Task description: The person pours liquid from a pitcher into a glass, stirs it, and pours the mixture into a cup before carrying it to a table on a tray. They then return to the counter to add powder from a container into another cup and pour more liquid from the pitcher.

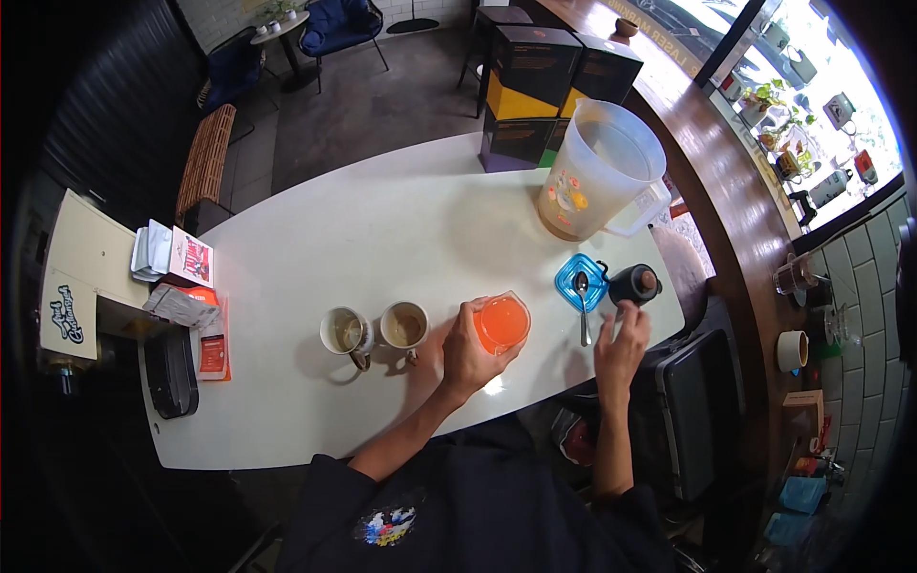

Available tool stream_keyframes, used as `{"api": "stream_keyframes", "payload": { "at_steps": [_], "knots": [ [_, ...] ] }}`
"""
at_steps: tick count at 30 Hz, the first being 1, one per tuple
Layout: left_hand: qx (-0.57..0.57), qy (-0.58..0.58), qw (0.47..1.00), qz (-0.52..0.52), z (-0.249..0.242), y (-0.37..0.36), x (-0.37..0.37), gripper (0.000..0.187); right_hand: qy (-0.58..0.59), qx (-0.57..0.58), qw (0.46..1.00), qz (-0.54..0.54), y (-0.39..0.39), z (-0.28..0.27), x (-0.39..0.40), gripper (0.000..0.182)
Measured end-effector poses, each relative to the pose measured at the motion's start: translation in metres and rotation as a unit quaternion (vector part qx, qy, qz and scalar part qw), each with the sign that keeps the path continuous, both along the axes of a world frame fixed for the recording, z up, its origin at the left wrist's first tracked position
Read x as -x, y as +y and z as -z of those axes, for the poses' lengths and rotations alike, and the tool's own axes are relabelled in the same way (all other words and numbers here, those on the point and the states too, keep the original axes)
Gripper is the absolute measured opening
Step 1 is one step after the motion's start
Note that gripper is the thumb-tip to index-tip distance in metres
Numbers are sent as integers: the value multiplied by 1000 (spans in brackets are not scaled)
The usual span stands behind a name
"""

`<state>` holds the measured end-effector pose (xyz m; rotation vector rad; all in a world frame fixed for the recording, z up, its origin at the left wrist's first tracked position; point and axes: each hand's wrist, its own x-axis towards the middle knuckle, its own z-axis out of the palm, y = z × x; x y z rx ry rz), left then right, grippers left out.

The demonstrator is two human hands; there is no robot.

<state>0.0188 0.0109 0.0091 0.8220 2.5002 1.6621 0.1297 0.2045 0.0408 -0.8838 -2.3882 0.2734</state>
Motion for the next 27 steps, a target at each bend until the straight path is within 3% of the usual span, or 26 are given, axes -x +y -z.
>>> {"api": "stream_keyframes", "payload": {
  "at_steps": [2,4,6,10,12,15,20,22,24,27],
  "knots": [
    [8,-2,1000,3,-5,-5,1,73,34,188,975,-110,-23,6,0,15],
    [-4,12,999,43,-12,-15,4,80,-65,390,901,-177,-39,9,-3,29],
    [41,-4,997,59,-32,-33,6,82,-75,456,854,-238,-51,16,-4,30],
    [102,3,992,76,-31,-73,13,84,-58,490,823,-280,-75,21,-3,29],
    [83,-46,994,54,-43,-85,12,75,-22,504,813,-289,-84,24,-1,28],
    [78,11,997,-18,-47,-97,14,65,4,527,799,-290,-94,25,1,27],
    [110,39,992,-39,-31,-96,16,68,22,538,793,-286,-100,32,6,27],
    [129,56,989,-49,-23,-94,16,69,72,588,753,-285,-103,33,7,28],
    [185,71,979,-55,-16,-92,17,74,70,595,748,-286,-102,32,9,28],
    [177,51,981,-60,-8,-92,19,78,67,605,741,-283,-103,31,11,29]
  ]
}}
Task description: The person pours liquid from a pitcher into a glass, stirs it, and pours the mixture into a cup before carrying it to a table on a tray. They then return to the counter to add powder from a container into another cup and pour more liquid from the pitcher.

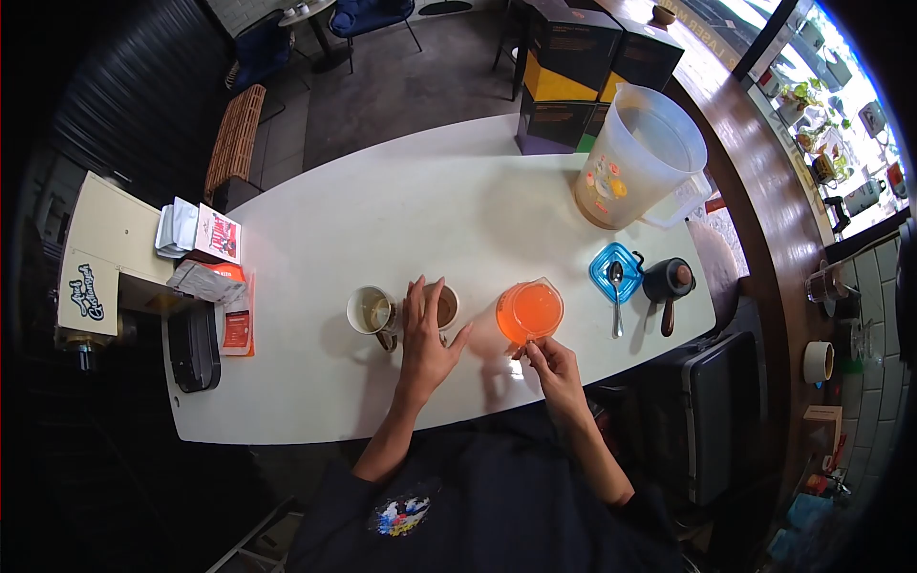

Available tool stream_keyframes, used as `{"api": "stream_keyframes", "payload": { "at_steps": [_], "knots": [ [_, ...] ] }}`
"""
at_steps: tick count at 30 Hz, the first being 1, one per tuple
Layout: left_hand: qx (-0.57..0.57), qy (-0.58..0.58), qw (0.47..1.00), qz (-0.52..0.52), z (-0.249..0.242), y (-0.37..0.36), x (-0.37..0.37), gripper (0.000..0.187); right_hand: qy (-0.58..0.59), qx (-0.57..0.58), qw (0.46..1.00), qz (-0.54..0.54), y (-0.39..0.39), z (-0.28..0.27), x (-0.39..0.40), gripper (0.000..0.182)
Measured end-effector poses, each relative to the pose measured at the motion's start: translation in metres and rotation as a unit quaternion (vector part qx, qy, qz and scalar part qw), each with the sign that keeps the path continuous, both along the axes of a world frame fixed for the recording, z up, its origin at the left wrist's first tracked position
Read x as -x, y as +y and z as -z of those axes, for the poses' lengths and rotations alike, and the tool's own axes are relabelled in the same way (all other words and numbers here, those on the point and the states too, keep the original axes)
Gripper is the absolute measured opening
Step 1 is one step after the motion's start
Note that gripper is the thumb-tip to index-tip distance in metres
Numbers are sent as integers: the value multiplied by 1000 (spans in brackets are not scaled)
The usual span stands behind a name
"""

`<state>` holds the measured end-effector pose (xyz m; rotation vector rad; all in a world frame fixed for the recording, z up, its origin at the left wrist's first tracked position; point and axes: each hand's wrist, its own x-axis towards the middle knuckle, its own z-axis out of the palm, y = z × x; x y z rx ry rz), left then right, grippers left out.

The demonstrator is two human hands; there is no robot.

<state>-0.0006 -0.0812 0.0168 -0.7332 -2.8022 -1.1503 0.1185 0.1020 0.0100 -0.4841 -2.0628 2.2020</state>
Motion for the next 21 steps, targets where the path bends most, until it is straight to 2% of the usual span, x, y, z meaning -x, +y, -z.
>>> {"api": "stream_keyframes", "payload": {
  "at_steps": [8,21],
  "knots": [
    [-22,-27,998,-47,13,0,5,80,7,1,1000,12,4,5,-1,30],
    [-50,-12,998,-42,17,-1,7,83,8,-94,995,45,26,12,-2,33]
  ]
}}
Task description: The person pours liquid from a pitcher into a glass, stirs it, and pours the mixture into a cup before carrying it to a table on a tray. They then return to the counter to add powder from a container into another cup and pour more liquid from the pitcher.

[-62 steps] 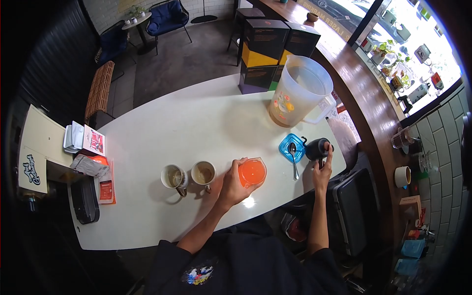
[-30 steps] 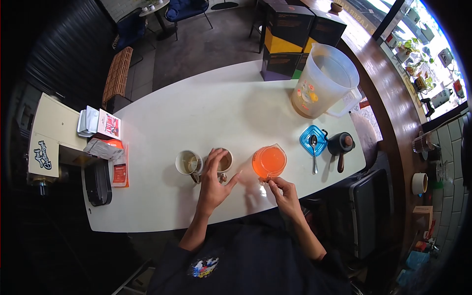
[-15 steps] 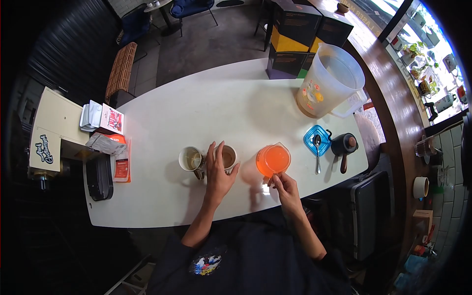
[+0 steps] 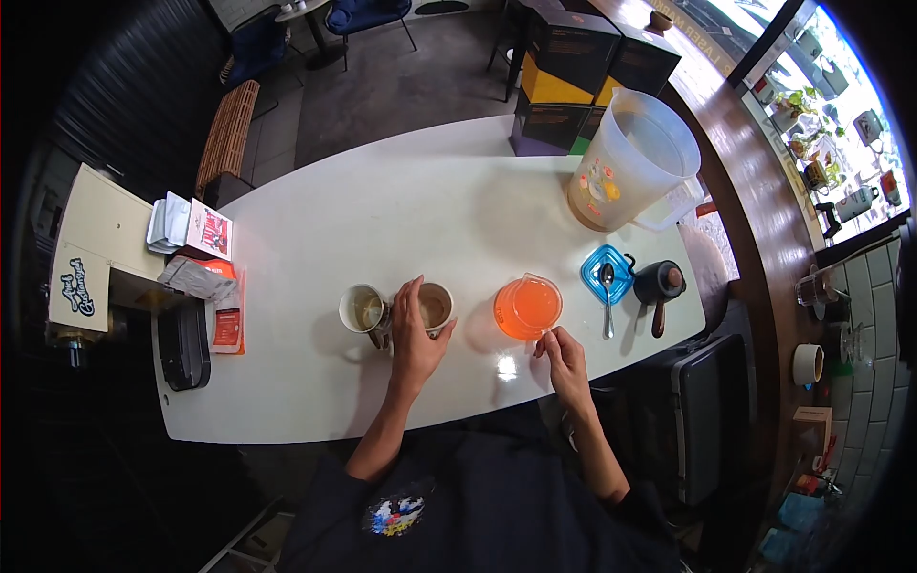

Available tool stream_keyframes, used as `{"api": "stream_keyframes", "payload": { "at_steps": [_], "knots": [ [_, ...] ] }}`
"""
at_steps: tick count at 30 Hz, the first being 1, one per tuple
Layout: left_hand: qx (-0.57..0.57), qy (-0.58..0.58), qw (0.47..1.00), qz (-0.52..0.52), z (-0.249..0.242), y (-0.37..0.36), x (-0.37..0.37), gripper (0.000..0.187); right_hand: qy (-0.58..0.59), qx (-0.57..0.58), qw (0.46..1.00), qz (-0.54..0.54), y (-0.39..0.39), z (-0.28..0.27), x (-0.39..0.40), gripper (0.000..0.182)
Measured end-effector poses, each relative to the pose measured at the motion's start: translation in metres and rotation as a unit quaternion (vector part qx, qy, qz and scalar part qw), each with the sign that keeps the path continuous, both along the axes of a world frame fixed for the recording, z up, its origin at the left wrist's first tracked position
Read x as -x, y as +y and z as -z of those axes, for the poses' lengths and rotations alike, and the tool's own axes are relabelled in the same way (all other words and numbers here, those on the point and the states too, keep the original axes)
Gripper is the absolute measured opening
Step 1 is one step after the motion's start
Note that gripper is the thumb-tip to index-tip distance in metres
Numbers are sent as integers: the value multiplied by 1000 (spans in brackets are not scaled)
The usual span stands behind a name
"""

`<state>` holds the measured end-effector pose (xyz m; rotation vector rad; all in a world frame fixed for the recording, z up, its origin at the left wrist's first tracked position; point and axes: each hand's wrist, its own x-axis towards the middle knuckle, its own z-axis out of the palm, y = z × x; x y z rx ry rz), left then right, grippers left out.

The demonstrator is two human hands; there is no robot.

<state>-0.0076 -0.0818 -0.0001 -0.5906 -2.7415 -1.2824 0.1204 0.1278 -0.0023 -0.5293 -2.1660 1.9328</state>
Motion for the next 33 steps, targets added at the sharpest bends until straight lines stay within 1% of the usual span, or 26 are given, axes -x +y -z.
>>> {"api": "stream_keyframes", "payload": {
  "at_steps": [5,7,11,13,14,16,19,23,25,28,30,33],
  "knots": [
    [-15,-6,1000,9,-7,3,-7,85,14,-34,998,43,4,19,0,34],
    [-18,-6,1000,14,-10,5,-11,86,32,-19,996,76,3,23,1,34],
    [-54,-3,998,34,-14,10,-16,87,44,-7,993,107,-4,18,5,34],
    [-68,-2,997,43,-14,12,-17,88,63,21,988,140,-7,19,7,32],
    [-69,-6,996,53,-14,14,-17,88,63,20,988,140,-9,19,9,32],
    [-72,-10,995,62,-13,18,-19,88,90,77,978,173,-11,19,11,30],
    [-70,-24,994,80,-10,23,-22,86,109,87,971,196,-13,26,14,29],
    [-79,-34,991,98,-4,28,-23,85,130,53,966,215,-12,29,19,31],
    [-82,-45,990,104,-3,29,-23,85,123,23,960,250,-12,25,22,34],
    [-88,-28,990,105,1,31,-23,81,127,22,954,270,-11,25,23,36],
    [-93,-58,988,113,3,32,-25,85,129,25,954,268,-11,22,23,35],
    [-103,-61,986,114,5,32,-25,85,134,28,954,266,-6,24,21,34]
  ]
}}
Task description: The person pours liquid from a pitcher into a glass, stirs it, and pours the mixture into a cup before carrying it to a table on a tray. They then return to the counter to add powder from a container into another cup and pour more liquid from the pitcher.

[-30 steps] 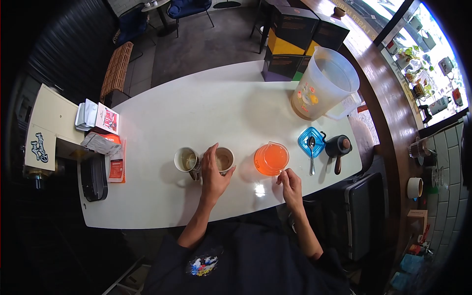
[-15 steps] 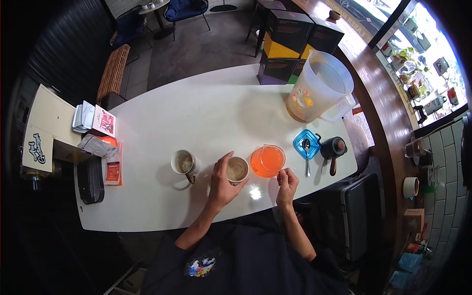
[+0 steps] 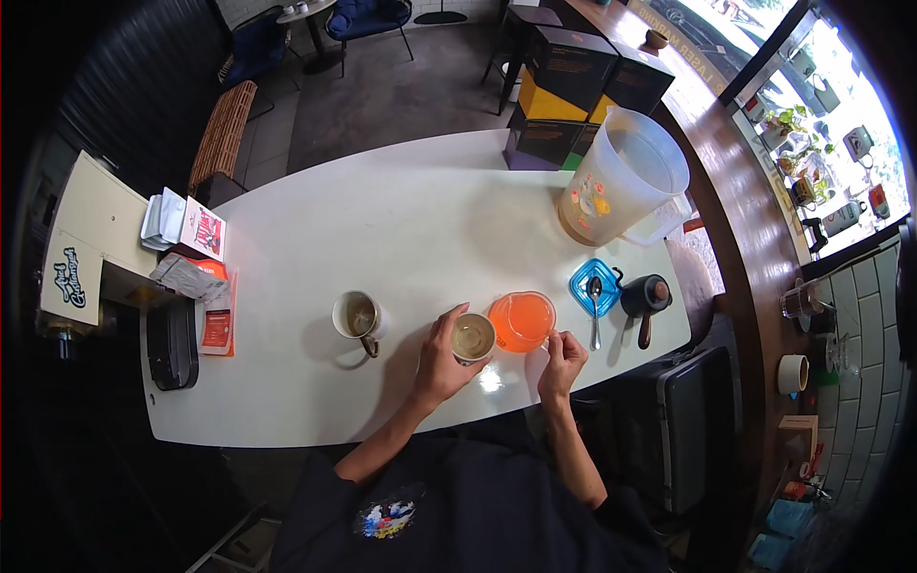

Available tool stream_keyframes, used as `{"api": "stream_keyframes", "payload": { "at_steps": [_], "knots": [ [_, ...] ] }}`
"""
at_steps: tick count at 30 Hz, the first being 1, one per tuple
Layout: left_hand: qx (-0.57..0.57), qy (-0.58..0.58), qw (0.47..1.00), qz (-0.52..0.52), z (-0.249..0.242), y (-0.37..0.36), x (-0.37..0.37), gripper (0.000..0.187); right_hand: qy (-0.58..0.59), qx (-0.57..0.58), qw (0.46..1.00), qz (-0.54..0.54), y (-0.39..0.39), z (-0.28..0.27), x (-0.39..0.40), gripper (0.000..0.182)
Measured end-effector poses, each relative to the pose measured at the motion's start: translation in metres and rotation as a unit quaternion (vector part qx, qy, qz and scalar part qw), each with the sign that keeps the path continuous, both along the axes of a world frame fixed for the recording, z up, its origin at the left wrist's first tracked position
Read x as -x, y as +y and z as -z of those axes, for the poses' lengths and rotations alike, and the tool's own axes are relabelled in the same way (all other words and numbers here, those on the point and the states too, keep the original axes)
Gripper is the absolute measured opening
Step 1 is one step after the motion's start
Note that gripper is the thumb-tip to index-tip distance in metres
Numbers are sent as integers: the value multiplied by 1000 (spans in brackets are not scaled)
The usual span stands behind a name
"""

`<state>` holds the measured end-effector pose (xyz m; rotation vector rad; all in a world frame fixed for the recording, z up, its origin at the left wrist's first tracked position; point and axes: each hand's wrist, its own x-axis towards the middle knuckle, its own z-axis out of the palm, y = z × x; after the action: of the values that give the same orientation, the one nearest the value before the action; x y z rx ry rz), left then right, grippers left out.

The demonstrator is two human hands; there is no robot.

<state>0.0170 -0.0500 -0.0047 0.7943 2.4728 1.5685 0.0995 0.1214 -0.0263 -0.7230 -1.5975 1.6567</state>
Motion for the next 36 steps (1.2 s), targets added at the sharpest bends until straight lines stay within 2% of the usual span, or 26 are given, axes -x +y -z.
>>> {"api": "stream_keyframes", "payload": {
  "at_steps": [20,26,29,31,36],
  "knots": [
    [-17,-10,1000,12,12,6,5,82,-5,-2,997,-73,31,-14,-32,33],
    [-11,-18,999,39,12,7,14,82,-36,-23,993,-113,39,-16,-35,29],
    [-16,-26,997,64,11,6,21,83,-78,-50,987,-133,46,-23,-32,29],
    [-21,-30,997,74,10,6,23,83,-139,-119,971,-155,49,-33,-28,30],
    [-17,-24,997,73,9,7,23,83,-164,-143,960,-179,45,-51,-19,30]
  ]
}}
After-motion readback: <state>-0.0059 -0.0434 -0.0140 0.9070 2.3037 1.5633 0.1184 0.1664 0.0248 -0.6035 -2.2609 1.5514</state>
